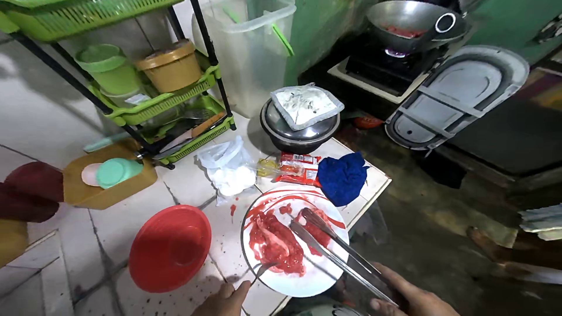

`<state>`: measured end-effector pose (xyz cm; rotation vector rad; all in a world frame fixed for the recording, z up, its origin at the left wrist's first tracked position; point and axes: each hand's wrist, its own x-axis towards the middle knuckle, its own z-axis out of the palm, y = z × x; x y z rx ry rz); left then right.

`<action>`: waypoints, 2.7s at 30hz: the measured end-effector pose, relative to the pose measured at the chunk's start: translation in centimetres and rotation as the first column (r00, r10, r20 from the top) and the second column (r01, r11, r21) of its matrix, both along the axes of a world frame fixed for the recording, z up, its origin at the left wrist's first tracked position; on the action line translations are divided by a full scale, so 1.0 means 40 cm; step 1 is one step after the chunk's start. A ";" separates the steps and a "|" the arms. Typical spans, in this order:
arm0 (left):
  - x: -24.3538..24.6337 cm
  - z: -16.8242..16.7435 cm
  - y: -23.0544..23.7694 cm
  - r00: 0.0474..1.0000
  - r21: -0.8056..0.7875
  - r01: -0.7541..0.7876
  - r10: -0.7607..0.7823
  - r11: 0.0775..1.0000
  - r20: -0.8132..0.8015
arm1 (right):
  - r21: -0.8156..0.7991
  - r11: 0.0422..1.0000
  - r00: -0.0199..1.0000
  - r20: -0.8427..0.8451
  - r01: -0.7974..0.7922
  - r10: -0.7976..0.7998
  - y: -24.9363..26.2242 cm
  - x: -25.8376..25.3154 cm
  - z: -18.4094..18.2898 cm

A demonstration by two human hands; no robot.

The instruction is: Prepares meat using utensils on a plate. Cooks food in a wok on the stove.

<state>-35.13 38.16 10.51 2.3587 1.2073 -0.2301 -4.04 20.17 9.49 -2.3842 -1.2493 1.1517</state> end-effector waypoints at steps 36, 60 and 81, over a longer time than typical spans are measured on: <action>0.086 -0.068 -0.085 1.000 0.432 -0.009 0.013 0.902 -0.006 | -0.273 0.848 0.600 0.610 -0.454 0.517 0.191 -0.040 0.197; 0.063 -0.014 -0.137 0.987 0.144 -0.163 0.161 0.976 0.026 | -0.301 0.895 0.833 0.354 -0.330 0.426 0.167 0.002 0.130; 0.103 -0.046 -0.159 1.000 0.218 0.010 -0.008 0.976 -0.008 | -0.381 0.877 0.797 0.409 -0.294 0.445 0.169 -0.012 0.144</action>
